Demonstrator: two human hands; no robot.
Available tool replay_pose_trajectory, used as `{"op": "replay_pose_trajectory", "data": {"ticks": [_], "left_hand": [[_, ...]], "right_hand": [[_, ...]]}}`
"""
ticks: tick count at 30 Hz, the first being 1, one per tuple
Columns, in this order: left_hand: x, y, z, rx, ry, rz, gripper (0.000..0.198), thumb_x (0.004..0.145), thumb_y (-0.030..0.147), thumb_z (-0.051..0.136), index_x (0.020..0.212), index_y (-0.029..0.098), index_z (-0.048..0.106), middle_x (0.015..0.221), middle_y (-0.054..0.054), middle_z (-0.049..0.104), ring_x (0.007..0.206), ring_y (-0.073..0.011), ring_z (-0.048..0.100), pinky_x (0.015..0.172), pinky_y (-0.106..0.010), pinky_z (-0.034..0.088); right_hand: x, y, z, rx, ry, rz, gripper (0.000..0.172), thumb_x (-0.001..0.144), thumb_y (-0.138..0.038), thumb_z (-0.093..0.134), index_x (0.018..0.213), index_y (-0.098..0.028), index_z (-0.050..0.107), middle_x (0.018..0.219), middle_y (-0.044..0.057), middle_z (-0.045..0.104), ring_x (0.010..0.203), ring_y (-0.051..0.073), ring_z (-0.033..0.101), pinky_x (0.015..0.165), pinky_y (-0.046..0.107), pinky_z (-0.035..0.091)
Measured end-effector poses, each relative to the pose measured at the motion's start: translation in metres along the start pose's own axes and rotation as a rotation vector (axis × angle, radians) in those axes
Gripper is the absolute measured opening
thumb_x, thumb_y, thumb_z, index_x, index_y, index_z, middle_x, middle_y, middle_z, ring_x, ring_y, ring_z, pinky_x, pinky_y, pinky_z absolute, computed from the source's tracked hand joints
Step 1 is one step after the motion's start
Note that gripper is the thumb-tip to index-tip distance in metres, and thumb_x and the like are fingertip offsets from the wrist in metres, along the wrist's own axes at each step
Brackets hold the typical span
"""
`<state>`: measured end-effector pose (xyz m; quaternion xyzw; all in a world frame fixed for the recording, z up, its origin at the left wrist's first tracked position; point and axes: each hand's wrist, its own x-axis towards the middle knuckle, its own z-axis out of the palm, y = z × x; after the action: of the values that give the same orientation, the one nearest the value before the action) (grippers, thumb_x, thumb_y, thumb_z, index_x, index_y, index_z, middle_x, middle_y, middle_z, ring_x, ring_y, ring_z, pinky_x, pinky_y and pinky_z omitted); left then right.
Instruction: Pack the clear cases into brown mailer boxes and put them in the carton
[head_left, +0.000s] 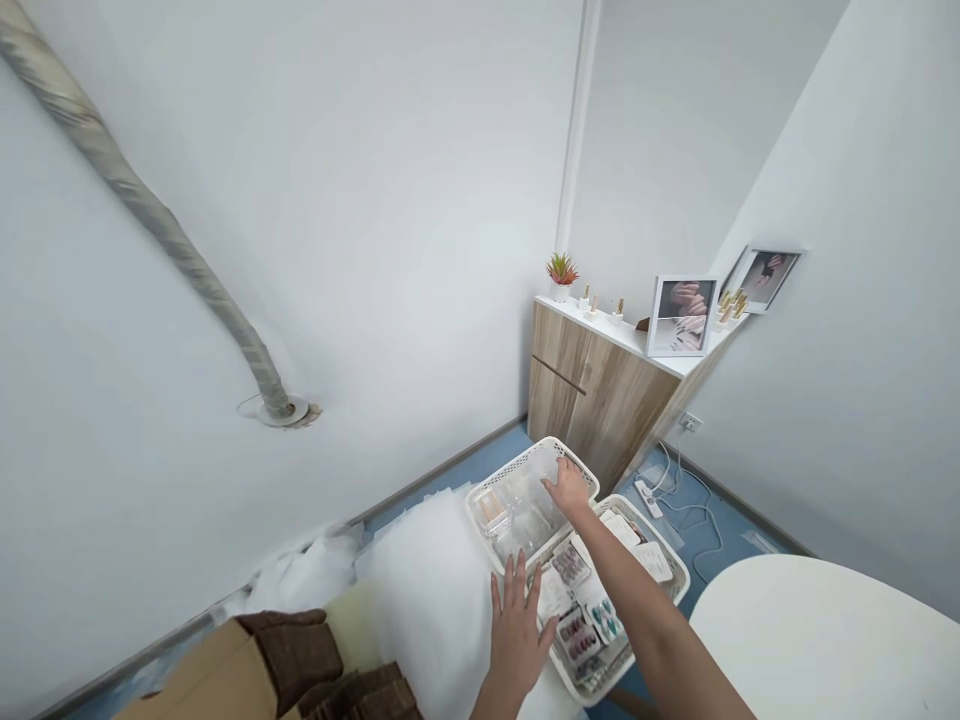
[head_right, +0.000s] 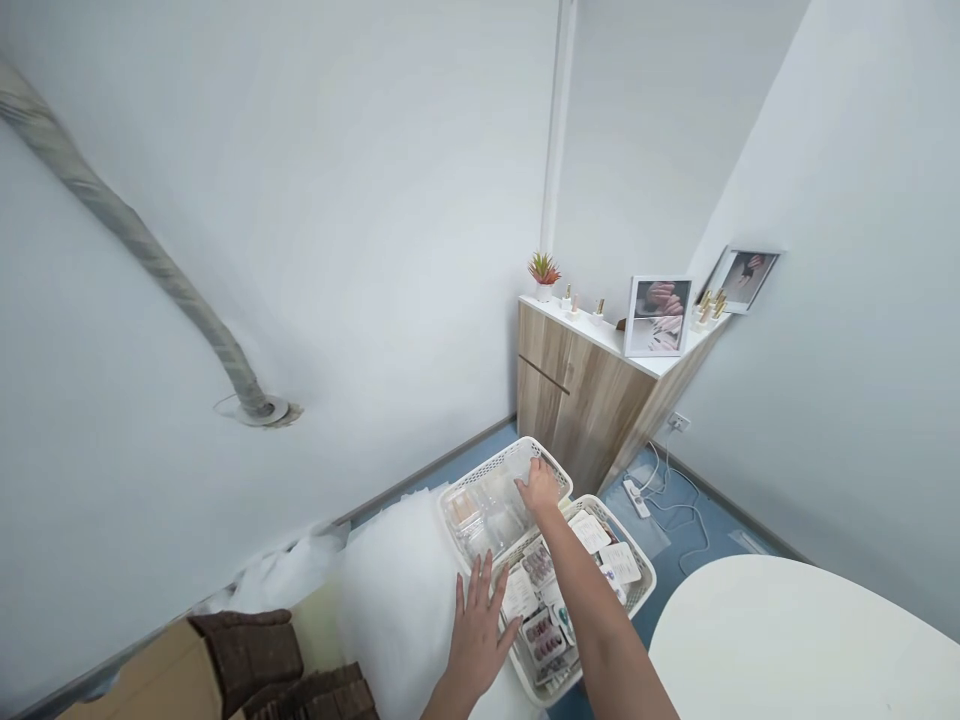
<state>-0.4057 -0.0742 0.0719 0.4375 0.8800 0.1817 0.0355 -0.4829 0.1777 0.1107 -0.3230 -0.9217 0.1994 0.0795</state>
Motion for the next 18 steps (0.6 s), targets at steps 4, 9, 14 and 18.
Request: {"op": "replay_pose_trajectory", "data": {"ticks": [4,9,14,18], "left_hand": [[0.000,-0.001,-0.002,-0.049,-0.046,-0.009,0.065,0.092,0.045,0.046,0.151,0.033,0.021,0.161,-0.006,0.014,0.146,-0.0368,0.013,0.113,-0.066,0.013],[0.000,-0.003,0.002,-0.077,-0.055,-0.021,0.065,0.091,0.043,0.047,0.151,0.035,0.023,0.161,-0.005,0.013,0.146,-0.0374,0.012,0.113,-0.068,0.011],[0.000,-0.003,0.005,-0.065,-0.035,-0.038,0.066,0.089,0.042,0.049,0.150,0.033,0.026,0.160,-0.007,0.015,0.146,-0.0380,0.013,0.112,-0.070,0.007],[0.008,-0.001,0.003,-0.104,0.015,-0.054,0.058,0.089,0.041,0.051,0.144,0.028,0.040,0.158,-0.010,0.023,0.146,-0.0377,0.014,0.113,-0.069,0.004]], "right_hand": [[0.021,-0.007,0.018,0.022,-0.013,0.064,0.050,0.079,-0.036,0.062,0.122,-0.014,0.048,0.131,0.022,0.055,0.125,0.036,0.047,0.101,0.045,0.035],[0.029,-0.015,0.023,0.011,0.004,0.114,0.053,0.076,-0.031,0.065,0.123,-0.015,0.047,0.128,0.022,0.056,0.125,0.038,0.047,0.104,0.048,0.030],[0.023,-0.021,0.006,0.026,0.040,0.098,0.052,0.076,-0.031,0.064,0.122,-0.015,0.049,0.123,0.019,0.059,0.121,0.036,0.050,0.103,0.045,0.030],[0.001,-0.010,-0.023,0.056,0.112,0.046,0.053,0.076,-0.036,0.064,0.122,-0.017,0.049,0.121,0.014,0.062,0.115,0.031,0.054,0.099,0.041,0.035]]}}
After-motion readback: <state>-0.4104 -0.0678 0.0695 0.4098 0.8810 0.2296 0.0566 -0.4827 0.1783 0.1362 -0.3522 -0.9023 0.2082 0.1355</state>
